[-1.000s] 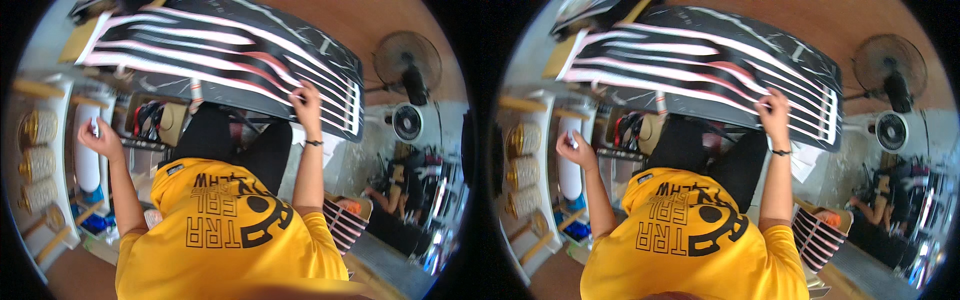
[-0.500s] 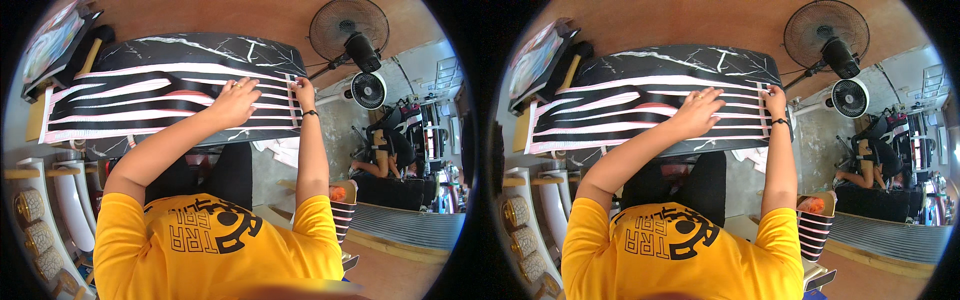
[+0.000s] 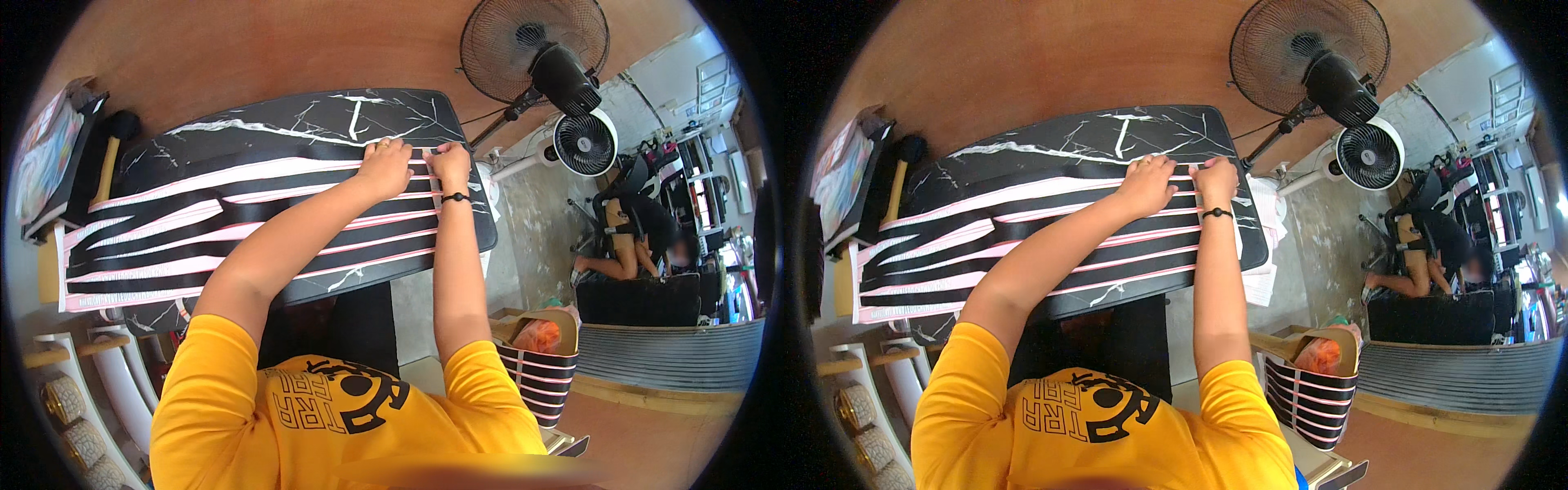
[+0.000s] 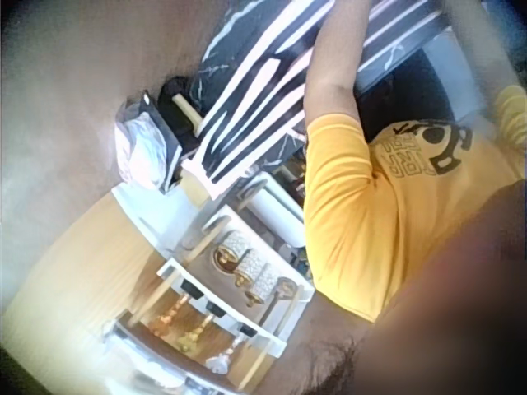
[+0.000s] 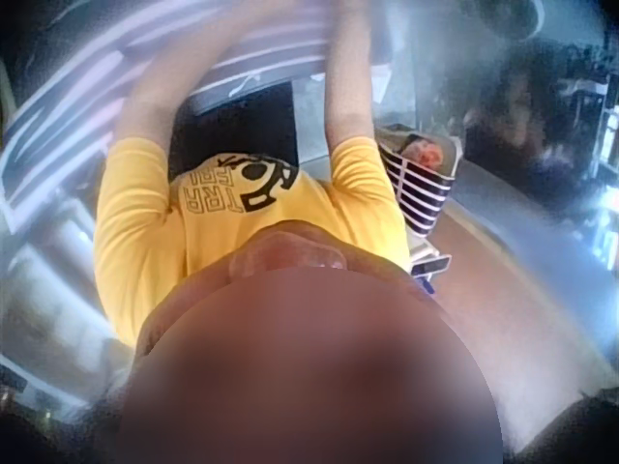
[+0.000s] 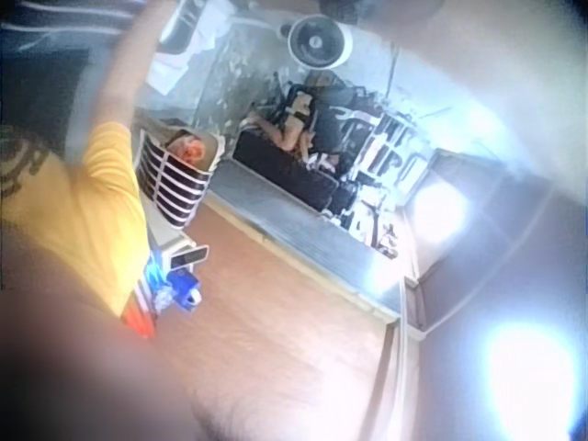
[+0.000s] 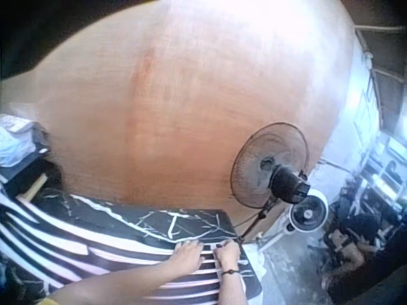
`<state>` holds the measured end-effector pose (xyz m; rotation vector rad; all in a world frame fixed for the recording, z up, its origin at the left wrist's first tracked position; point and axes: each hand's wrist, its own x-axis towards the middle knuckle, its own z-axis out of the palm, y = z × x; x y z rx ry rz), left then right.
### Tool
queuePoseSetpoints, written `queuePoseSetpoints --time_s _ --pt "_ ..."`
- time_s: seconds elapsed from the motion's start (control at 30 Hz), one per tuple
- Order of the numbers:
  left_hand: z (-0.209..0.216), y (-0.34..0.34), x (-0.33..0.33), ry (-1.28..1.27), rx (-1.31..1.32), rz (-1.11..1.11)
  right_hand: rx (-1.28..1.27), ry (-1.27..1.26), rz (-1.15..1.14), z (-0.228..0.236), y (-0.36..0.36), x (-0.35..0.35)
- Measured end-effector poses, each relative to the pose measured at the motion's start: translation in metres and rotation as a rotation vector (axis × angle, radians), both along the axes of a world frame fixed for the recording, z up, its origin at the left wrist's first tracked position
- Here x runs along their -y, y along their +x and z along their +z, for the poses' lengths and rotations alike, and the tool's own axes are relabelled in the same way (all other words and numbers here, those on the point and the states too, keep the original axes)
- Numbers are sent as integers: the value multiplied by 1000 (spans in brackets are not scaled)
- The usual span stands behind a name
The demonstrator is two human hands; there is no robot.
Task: The person assembles lanyards by threading black and pink ribbons through a white plastic frame on a table. They repeatedly pull ribbons through slots, adjust alignment, and stack completed lanyards. The person also folds a pink sheet and places it aside.
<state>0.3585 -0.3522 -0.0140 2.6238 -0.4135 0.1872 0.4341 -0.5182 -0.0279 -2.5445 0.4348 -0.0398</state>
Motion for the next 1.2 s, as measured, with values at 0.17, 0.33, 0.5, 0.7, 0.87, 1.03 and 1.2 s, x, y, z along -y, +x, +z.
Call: queuePoseSetpoints --time_s 0.17,0.33,0.5,0.7,0.87,1.03,1.2 --pt "-9 14 5 -61 -9 18 103 27 -7 0 -7 1" --pt "-19 12 4 -154 49 28 73 45 -15 0 -5 3" --pt "-23 12 5 -171 65 30 56 39 -23 -1 -7 -1" --pt "-23 12 4 -182 68 29 134 1 3 -10 -8 -5" --pt "-18 14 3 -170 37 56 209 -4 45 -9 -14 -3" --pt "-3 46 6 -183 -156 123 252 173 69 1 -24 -4" --pt "6 98 9 -157 -411 -7 136 214 80 7 -25 0"
